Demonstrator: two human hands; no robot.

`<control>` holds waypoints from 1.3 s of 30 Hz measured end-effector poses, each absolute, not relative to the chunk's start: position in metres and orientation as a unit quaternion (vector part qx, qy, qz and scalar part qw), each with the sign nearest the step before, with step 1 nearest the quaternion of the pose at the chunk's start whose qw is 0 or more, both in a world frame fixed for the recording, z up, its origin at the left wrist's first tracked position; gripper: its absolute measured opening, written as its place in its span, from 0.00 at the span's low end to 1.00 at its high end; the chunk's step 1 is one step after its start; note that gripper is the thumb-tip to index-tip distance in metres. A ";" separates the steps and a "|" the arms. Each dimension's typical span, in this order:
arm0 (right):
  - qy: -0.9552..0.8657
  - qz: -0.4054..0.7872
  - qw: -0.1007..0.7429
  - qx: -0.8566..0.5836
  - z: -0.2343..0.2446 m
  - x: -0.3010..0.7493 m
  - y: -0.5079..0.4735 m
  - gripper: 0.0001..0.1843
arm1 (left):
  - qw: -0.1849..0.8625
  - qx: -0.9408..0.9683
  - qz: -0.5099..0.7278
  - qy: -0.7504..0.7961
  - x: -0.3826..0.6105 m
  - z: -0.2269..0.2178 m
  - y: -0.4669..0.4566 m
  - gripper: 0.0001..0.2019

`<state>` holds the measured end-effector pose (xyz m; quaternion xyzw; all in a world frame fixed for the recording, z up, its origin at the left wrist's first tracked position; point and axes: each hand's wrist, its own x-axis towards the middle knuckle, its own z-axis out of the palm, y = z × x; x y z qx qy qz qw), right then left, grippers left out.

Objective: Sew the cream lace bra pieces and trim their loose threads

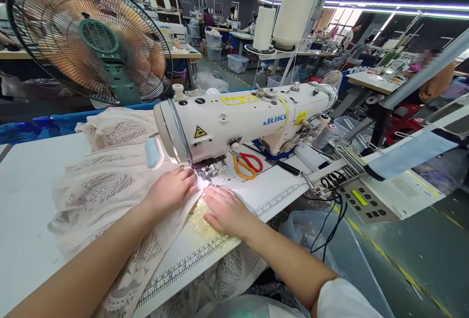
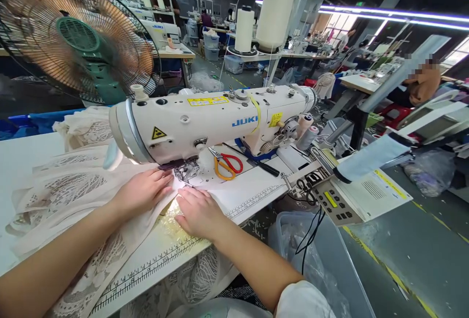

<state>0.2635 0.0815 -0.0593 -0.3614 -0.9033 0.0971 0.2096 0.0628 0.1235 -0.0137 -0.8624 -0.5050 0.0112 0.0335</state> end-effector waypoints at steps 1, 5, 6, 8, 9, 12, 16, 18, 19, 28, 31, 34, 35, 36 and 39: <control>-0.904 0.097 0.208 -0.361 -0.058 0.264 0.082 0.22 | 0.036 -0.867 0.013 -0.496 0.064 -0.012 0.123 0.20; -0.903 0.101 0.210 -0.360 -0.057 0.264 0.082 0.21 | 0.034 -0.900 0.034 -0.434 0.071 -0.008 0.110 0.16; -0.903 0.103 0.212 -0.360 -0.057 0.264 0.082 0.20 | 0.034 -0.906 0.038 -0.420 0.072 -0.008 0.105 0.16; -0.901 0.105 0.218 -0.360 -0.058 0.265 0.083 0.20 | 0.037 -0.912 0.041 -0.406 0.072 -0.012 0.098 0.16; -0.900 0.106 0.221 -0.360 -0.058 0.265 0.083 0.20 | 0.041 -0.914 0.041 -0.401 0.071 -0.014 0.096 0.17; -0.901 0.104 0.227 -0.354 -0.059 0.266 0.083 0.19 | 0.063 -0.918 0.032 -0.390 0.065 -0.021 0.095 0.18; -0.901 0.105 0.231 -0.353 -0.059 0.267 0.082 0.18 | 0.083 -0.924 0.033 -0.371 0.056 -0.022 0.105 0.19; -0.900 0.106 0.231 -0.353 -0.059 0.267 0.082 0.18 | 0.081 -0.924 0.038 -0.371 0.054 -0.020 0.109 0.20; -0.901 0.106 0.231 -0.352 -0.060 0.267 0.082 0.18 | 0.079 -0.924 0.040 -0.372 0.053 -0.019 0.111 0.19; -0.900 0.113 0.241 -0.347 -0.062 0.267 0.085 0.17 | 0.088 -0.910 0.043 -0.403 0.056 -0.012 0.126 0.17; -0.899 0.107 0.253 -0.340 -0.063 0.267 0.086 0.17 | 0.101 -0.895 0.047 -0.432 0.064 0.004 0.119 0.15; -0.896 0.106 0.269 -0.335 -0.065 0.268 0.086 0.15 | 0.100 -0.848 0.085 -0.514 0.071 0.026 0.088 0.18; -0.896 0.107 0.276 -0.332 -0.066 0.269 0.086 0.14 | 0.081 -0.824 0.112 -0.550 0.072 0.032 0.073 0.19; -0.895 0.108 0.283 -0.328 -0.067 0.269 0.087 0.14 | 0.047 -0.798 0.147 -0.583 0.073 0.037 0.056 0.19; -0.891 0.113 0.314 -0.310 -0.069 0.270 0.090 0.12 | -0.061 -0.742 0.249 -0.619 0.068 0.040 0.011 0.22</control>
